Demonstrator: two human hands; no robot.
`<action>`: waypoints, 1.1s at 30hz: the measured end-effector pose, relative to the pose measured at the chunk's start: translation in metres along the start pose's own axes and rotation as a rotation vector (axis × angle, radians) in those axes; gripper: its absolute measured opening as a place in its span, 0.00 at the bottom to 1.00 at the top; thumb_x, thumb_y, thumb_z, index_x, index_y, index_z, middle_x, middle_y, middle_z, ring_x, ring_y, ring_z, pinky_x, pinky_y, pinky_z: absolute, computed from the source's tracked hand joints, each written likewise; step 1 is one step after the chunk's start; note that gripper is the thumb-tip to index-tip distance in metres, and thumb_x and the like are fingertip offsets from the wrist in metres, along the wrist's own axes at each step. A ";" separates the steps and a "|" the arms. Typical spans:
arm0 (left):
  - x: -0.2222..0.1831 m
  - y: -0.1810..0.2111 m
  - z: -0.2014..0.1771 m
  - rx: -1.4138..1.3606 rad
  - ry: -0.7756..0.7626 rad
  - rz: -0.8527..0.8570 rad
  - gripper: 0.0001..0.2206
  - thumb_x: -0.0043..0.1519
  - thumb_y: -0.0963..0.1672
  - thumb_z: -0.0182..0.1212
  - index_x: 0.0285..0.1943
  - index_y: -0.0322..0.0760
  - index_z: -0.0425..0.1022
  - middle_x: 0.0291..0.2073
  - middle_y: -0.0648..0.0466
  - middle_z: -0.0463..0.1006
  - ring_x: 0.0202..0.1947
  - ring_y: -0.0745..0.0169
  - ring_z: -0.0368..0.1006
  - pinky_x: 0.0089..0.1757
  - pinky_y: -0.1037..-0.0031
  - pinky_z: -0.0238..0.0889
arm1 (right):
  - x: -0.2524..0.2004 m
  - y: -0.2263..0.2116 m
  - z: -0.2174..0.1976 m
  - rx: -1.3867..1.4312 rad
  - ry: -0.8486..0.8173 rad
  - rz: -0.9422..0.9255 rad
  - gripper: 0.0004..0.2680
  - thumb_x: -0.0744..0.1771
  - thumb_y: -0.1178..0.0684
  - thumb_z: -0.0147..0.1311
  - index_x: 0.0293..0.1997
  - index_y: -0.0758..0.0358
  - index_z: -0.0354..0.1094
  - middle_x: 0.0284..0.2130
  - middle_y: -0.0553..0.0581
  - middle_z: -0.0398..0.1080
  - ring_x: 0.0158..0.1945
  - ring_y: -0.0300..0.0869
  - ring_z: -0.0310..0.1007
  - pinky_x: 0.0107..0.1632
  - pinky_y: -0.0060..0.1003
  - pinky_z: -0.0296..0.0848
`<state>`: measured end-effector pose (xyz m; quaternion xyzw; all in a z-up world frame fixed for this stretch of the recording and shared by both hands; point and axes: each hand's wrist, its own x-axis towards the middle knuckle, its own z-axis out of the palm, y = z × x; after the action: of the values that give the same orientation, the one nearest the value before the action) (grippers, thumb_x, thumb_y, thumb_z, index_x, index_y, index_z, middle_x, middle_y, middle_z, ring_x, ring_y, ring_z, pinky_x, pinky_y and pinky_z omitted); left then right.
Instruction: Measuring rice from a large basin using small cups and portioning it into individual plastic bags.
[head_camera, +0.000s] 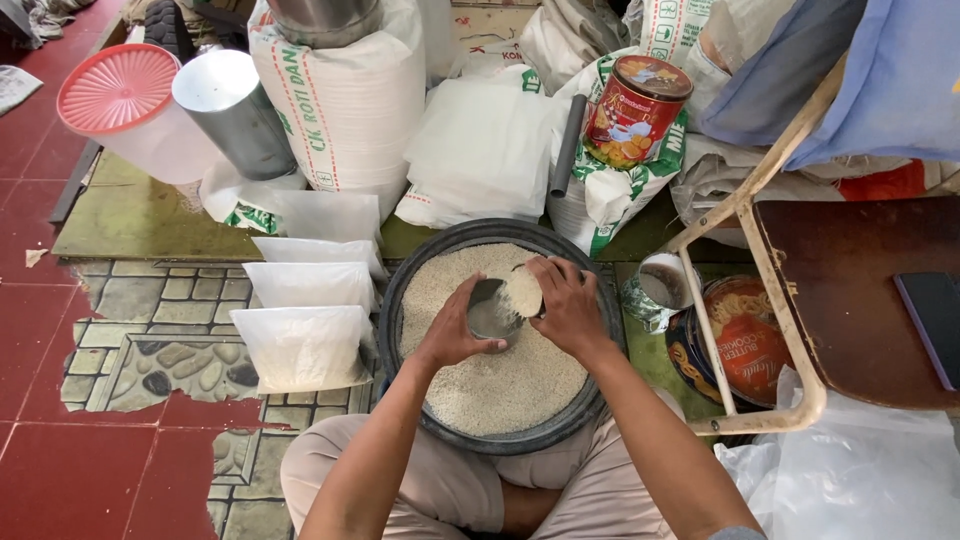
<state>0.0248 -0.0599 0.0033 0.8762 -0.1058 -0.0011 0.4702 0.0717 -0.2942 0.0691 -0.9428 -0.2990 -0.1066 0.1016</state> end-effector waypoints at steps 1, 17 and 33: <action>0.000 -0.001 -0.001 0.001 0.002 0.001 0.62 0.41 0.59 0.82 0.82 0.37 0.46 0.75 0.47 0.60 0.75 0.41 0.54 0.71 0.51 0.49 | 0.000 0.000 -0.001 -0.001 0.002 -0.001 0.32 0.61 0.52 0.67 0.73 0.53 0.51 0.67 0.54 0.59 0.71 0.51 0.54 0.59 0.66 0.66; 0.001 -0.003 0.001 0.149 -0.024 -0.028 0.57 0.45 0.64 0.74 0.83 0.49 0.48 0.75 0.48 0.60 0.76 0.48 0.54 0.64 0.41 0.58 | 0.003 -0.001 0.002 -0.138 0.003 -0.090 0.35 0.59 0.52 0.69 0.74 0.50 0.51 0.65 0.53 0.59 0.69 0.50 0.56 0.57 0.65 0.64; -0.004 -0.004 -0.001 0.112 -0.025 0.026 0.55 0.49 0.60 0.75 0.82 0.41 0.48 0.76 0.48 0.59 0.76 0.45 0.54 0.66 0.43 0.56 | 0.005 -0.005 -0.003 -0.172 0.048 -0.136 0.38 0.56 0.53 0.71 0.74 0.53 0.50 0.64 0.54 0.62 0.69 0.51 0.58 0.58 0.64 0.60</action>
<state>0.0221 -0.0563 0.0006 0.8997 -0.1229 0.0000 0.4189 0.0725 -0.2885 0.0739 -0.9228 -0.3494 -0.1613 0.0198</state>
